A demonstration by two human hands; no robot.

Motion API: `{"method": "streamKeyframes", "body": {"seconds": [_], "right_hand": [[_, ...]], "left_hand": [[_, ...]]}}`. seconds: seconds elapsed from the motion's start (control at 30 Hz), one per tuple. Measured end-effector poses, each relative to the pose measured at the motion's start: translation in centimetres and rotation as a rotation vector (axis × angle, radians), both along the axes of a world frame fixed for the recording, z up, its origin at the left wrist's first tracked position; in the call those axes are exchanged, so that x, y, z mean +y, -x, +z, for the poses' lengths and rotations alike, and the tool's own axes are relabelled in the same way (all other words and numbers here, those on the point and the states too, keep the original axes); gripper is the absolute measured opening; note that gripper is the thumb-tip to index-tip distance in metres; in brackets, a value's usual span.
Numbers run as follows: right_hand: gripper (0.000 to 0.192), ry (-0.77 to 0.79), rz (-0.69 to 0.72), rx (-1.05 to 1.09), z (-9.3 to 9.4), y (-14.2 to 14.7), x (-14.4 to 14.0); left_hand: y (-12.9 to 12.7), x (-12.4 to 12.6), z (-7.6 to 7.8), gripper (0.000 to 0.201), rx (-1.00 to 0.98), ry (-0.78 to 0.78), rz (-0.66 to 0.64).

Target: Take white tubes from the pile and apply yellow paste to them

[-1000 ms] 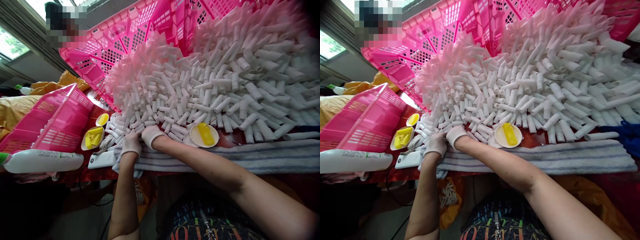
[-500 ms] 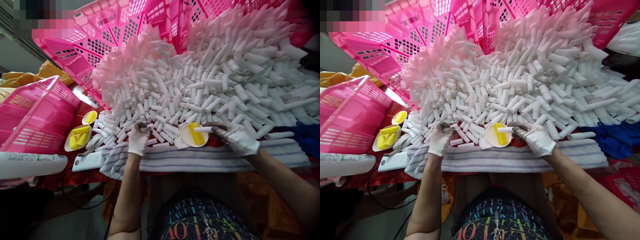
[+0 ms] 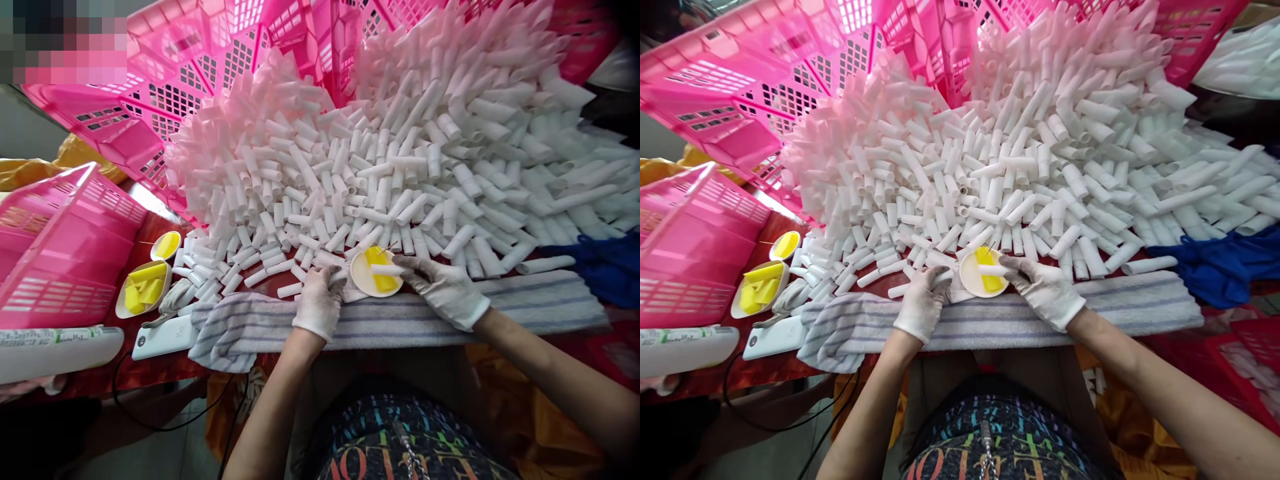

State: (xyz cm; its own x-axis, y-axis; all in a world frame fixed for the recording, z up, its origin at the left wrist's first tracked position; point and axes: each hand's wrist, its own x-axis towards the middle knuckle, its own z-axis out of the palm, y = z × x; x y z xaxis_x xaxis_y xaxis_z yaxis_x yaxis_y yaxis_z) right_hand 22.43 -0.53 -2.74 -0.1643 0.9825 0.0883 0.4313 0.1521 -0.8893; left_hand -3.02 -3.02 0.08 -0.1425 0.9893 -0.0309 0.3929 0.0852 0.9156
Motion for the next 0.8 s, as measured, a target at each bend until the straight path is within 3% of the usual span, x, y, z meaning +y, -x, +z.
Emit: {"method": "streamKeyframes", "body": {"seconds": [0.07,0.17,0.3,0.47,0.6,0.7,0.8], "right_hand": [[0.033,-0.022,-0.004,0.068,0.0,0.2,-0.2],[0.026,-0.087,0.026,0.07,0.2,0.0,-0.4],[0.04,-0.001,0.054,0.053,0.6,-0.3,-0.5],[0.023,-0.069,0.059,0.044,0.1,-0.2,-0.8],[0.022,-0.173,0.099,-0.089,-0.1,-0.6,-0.9],[0.04,-0.125,0.091,-0.053,-0.5,-0.7,-0.9],[0.032,-0.098,0.096,-0.021,-0.6,-0.8,-1.1]], "left_hand": [[0.0,0.1,-0.2,0.027,-0.01,0.01,0.008],[0.0,0.3,0.0,0.02,-0.174,0.058,0.048],[-0.3,0.1,1.3,0.015,-0.261,0.133,0.068],[-0.7,-0.2,2.7,0.02,-0.28,0.19,0.047],[-0.8,-0.4,2.5,0.022,-0.236,0.236,0.091],[-0.8,-0.7,2.2,0.028,-0.247,0.252,0.088],[-0.9,-0.9,2.3,0.026,-0.259,0.248,0.079]]}}
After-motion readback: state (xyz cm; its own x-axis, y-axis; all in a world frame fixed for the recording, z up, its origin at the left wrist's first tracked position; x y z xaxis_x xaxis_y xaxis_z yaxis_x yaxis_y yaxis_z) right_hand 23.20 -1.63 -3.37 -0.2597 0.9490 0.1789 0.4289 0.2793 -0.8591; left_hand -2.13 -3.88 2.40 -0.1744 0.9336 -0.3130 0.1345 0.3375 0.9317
